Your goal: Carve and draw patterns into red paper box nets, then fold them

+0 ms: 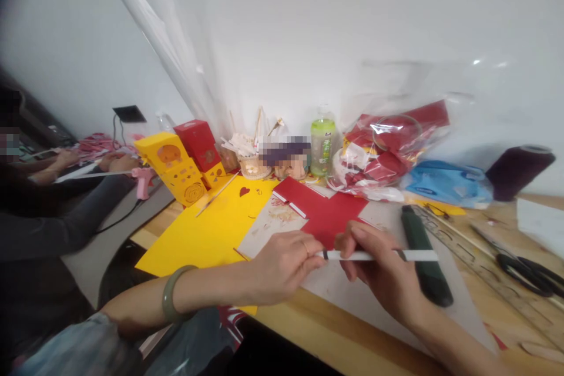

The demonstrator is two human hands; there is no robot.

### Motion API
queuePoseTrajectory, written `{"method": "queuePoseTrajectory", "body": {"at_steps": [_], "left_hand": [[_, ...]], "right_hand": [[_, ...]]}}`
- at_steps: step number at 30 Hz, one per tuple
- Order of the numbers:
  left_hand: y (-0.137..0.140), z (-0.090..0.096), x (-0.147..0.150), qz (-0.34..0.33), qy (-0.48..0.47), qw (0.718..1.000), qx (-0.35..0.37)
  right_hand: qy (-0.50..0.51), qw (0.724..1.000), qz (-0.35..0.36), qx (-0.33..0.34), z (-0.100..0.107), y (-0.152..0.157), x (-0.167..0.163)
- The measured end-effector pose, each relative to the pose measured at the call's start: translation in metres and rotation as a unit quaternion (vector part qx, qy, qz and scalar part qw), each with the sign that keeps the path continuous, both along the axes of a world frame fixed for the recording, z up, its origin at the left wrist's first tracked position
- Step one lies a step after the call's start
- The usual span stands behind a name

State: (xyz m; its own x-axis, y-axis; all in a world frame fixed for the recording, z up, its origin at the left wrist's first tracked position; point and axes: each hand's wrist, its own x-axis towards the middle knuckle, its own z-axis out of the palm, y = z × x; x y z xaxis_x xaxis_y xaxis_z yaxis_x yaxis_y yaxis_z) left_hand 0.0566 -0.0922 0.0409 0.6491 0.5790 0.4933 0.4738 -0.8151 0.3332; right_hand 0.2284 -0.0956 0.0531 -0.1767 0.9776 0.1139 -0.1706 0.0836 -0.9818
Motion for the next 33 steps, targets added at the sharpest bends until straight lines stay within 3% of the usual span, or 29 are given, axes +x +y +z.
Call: {"method": "queuePoseTrajectory", "body": {"at_steps": [4,8,10,12,13,17,18,25,33], "left_hand": [[0.002,0.005,0.005,0.008,0.024,0.999,0.037],[0.023,0.026,-0.020,0.048,0.095,0.991,0.082],[0.041,0.045,-0.045,0.122,0.126,0.977,0.118],[0.064,0.069,-0.073,0.283,0.152,0.935,0.152],[0.077,0.082,-0.087,0.333,0.148,0.919,0.154],[0.127,0.118,-0.128,0.413,0.188,0.877,0.154],[0.139,0.121,-0.134,0.420,0.219,0.869,0.146],[0.190,0.117,-0.142,0.378,0.251,0.886,0.096],[0.217,0.150,-0.148,0.373,0.237,0.894,0.073]], "right_hand": [[0.020,0.999,0.002,-0.048,0.003,0.004,0.000],[0.038,0.997,0.058,-0.032,0.002,0.021,0.011],[0.053,0.998,-0.001,-0.017,0.000,0.033,0.020],[0.068,0.994,-0.084,-0.014,-0.003,0.042,0.028],[0.071,0.992,-0.105,-0.018,-0.005,0.046,0.030],[0.035,0.994,-0.094,-0.037,-0.012,0.048,0.028],[0.020,0.995,-0.089,-0.035,-0.013,0.047,0.025],[-0.041,0.996,-0.073,-0.021,-0.017,0.043,0.022],[-0.096,0.992,-0.068,-0.033,-0.025,0.046,0.027]]}}
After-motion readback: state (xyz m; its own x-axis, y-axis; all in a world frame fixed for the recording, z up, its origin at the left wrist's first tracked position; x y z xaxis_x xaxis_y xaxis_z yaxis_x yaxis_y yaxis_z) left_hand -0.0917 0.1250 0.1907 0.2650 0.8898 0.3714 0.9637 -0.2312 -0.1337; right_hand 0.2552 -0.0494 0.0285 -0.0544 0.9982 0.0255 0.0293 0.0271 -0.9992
